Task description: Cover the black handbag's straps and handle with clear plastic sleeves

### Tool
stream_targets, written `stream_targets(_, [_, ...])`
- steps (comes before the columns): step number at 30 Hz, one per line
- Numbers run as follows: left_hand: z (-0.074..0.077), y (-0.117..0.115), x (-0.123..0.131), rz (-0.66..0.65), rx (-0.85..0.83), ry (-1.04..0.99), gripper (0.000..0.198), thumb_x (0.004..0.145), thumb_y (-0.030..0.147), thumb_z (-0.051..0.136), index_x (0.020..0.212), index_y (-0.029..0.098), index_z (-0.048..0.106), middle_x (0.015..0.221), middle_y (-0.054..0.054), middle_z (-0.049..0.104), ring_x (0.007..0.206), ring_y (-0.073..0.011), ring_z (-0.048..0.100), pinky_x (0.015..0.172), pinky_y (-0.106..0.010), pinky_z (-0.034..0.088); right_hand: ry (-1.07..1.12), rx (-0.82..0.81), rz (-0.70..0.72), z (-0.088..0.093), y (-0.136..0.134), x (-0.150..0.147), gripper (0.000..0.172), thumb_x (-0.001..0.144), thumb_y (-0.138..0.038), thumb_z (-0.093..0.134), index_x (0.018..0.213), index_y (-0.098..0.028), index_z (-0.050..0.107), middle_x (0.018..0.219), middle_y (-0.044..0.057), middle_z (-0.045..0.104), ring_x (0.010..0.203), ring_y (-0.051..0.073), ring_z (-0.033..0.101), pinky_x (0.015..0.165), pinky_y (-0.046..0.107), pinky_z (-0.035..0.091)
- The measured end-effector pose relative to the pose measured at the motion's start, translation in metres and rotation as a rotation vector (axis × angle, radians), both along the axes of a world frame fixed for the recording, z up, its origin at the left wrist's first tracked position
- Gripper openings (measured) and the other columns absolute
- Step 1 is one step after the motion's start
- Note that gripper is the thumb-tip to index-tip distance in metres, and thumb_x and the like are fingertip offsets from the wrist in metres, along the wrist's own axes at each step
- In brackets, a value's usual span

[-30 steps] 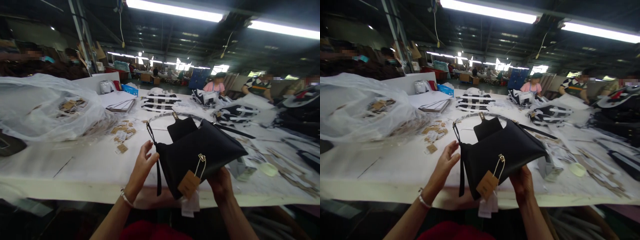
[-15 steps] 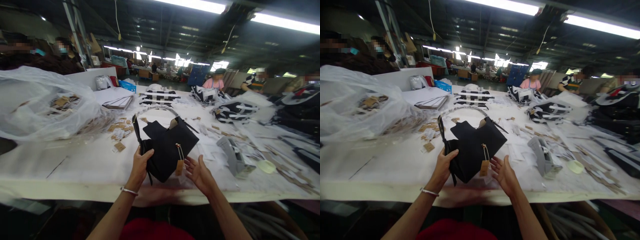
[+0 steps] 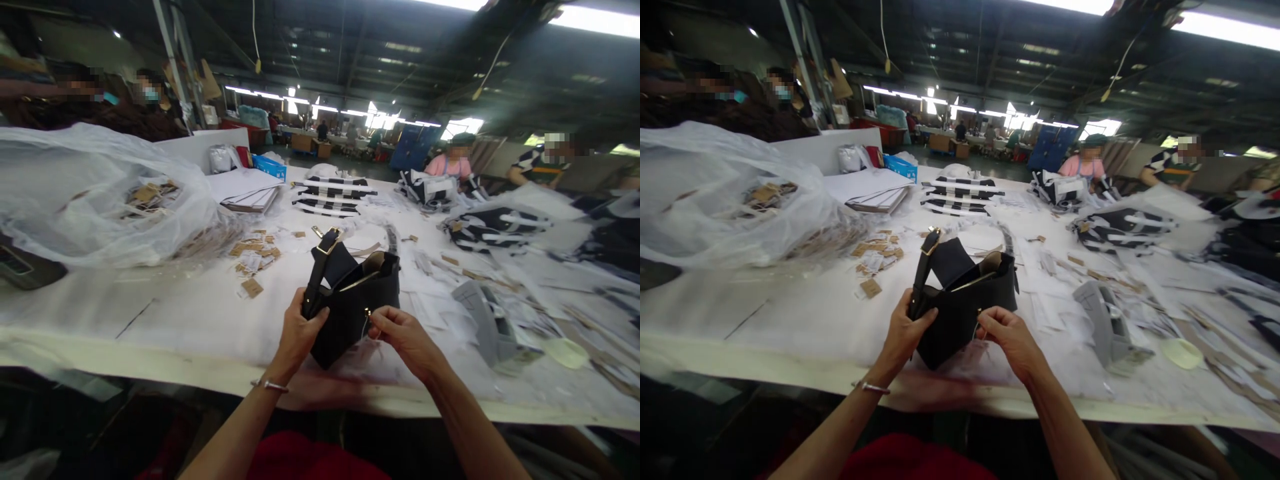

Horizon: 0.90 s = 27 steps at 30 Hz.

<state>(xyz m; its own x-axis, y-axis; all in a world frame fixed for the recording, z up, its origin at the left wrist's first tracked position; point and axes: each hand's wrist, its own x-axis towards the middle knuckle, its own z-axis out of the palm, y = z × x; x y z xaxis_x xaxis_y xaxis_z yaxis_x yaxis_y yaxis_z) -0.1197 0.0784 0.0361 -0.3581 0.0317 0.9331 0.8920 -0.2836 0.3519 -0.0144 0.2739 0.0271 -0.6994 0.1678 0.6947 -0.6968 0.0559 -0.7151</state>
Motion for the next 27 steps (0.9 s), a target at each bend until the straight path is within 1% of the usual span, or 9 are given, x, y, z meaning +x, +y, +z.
stream_targets(3, [-0.002, 0.001, -0.006, 0.02, -0.037, 0.038, 0.024, 0.076, 0.027, 0.069, 0.096, 0.02, 0.059, 0.075, 0.003, 0.054, 0.069, -0.0131, 0.047, 0.066, -0.022, 0.04, 0.129, -0.108, 0.029, 0.018, -0.005, 0.017, 0.036, 0.065, -0.043, 0.083, 0.081, -0.017, 0.064, 0.069, 0.001, 0.062, 0.065, 0.013, 0.057, 0.068, 0.028, 0.047])
stream_targets(5, [-0.001, 0.001, -0.011, 0.025, -0.037, 0.034, 0.024, 0.076, 0.026, 0.069, 0.097, 0.019, 0.058, 0.077, 0.002, 0.055, 0.071, -0.0134, 0.048, 0.068, -0.022, 0.041, 0.228, -0.115, -0.023, 0.031, -0.011, 0.027, 0.036, 0.064, -0.039, 0.084, 0.085, -0.018, 0.065, 0.07, 0.001, 0.063, 0.067, 0.013, 0.058, 0.065, 0.027, 0.047])
stream_targets(8, [0.003, -0.001, -0.018, -0.011, 0.012, -0.018, 0.027, 0.076, 0.028, 0.069, 0.098, 0.018, 0.057, 0.081, 0.001, 0.057, 0.074, -0.0144, 0.052, 0.07, -0.023, 0.043, 0.274, 0.009, -0.153, 0.05, -0.017, 0.034, 0.038, 0.066, -0.039, 0.083, 0.093, -0.017, 0.066, 0.074, 0.002, 0.065, 0.065, 0.012, 0.058, 0.059, 0.023, 0.044])
stream_targets(11, [0.008, -0.004, -0.021, -0.073, 0.038, -0.073, 0.03, 0.074, 0.03, 0.071, 0.097, 0.018, 0.056, 0.083, 0.0, 0.059, 0.076, -0.0155, 0.055, 0.07, -0.024, 0.045, 0.214, 0.13, -0.259, 0.06, -0.011, 0.03, 0.046, 0.067, -0.044, 0.08, 0.1, -0.016, 0.066, 0.077, 0.004, 0.066, 0.053, 0.008, 0.05, 0.048, 0.021, 0.035])
stream_targets(14, [0.012, -0.006, -0.021, -0.132, 0.053, -0.093, 0.031, 0.072, 0.03, 0.072, 0.096, 0.018, 0.057, 0.083, 0.0, 0.061, 0.077, -0.016, 0.056, 0.072, -0.024, 0.047, 0.136, 0.147, -0.352, 0.059, 0.007, 0.023, 0.048, 0.064, -0.045, 0.082, 0.097, -0.014, 0.066, 0.073, 0.003, 0.066, 0.048, 0.006, 0.043, 0.045, 0.021, 0.03])
stream_targets(18, [0.017, -0.007, -0.023, -0.165, 0.078, -0.099, 0.036, 0.07, 0.028, 0.074, 0.102, 0.017, 0.06, 0.091, -0.002, 0.065, 0.082, -0.0171, 0.059, 0.076, -0.025, 0.047, 0.133, 0.098, -0.329, 0.051, 0.028, 0.022, 0.05, 0.064, -0.044, 0.082, 0.1, -0.014, 0.065, 0.082, 0.006, 0.068, 0.049, 0.005, 0.041, 0.044, 0.02, 0.027])
stream_targets(23, [0.021, -0.008, -0.032, -0.208, 0.093, -0.149, 0.041, 0.069, 0.03, 0.076, 0.105, 0.017, 0.06, 0.091, -0.001, 0.066, 0.08, -0.0156, 0.059, 0.073, -0.023, 0.048, 0.117, 0.054, -0.338, 0.041, 0.034, 0.028, 0.051, 0.062, -0.044, 0.084, 0.099, -0.014, 0.065, 0.078, 0.005, 0.067, 0.048, 0.005, 0.039, 0.043, 0.02, 0.024])
stream_targets(26, [0.022, -0.007, -0.037, -0.232, 0.088, -0.14, 0.045, 0.069, 0.031, 0.076, 0.109, 0.017, 0.059, 0.095, -0.001, 0.066, 0.081, -0.0146, 0.06, 0.074, -0.024, 0.049, 0.101, 0.051, -0.359, 0.04, 0.034, 0.029, 0.051, 0.062, -0.044, 0.084, 0.098, -0.013, 0.065, 0.068, 0.001, 0.062, 0.047, 0.005, 0.038, 0.043, 0.02, 0.023])
stream_targets(27, [0.021, -0.007, -0.038, -0.237, 0.087, -0.14, 0.046, 0.07, 0.032, 0.076, 0.109, 0.017, 0.058, 0.095, 0.0, 0.065, 0.081, -0.0142, 0.059, 0.074, -0.024, 0.05, 0.103, 0.054, -0.366, 0.041, 0.032, 0.028, 0.051, 0.062, -0.044, 0.084, 0.098, -0.014, 0.065, 0.068, 0.001, 0.062, 0.047, 0.004, 0.037, 0.043, 0.019, 0.023])
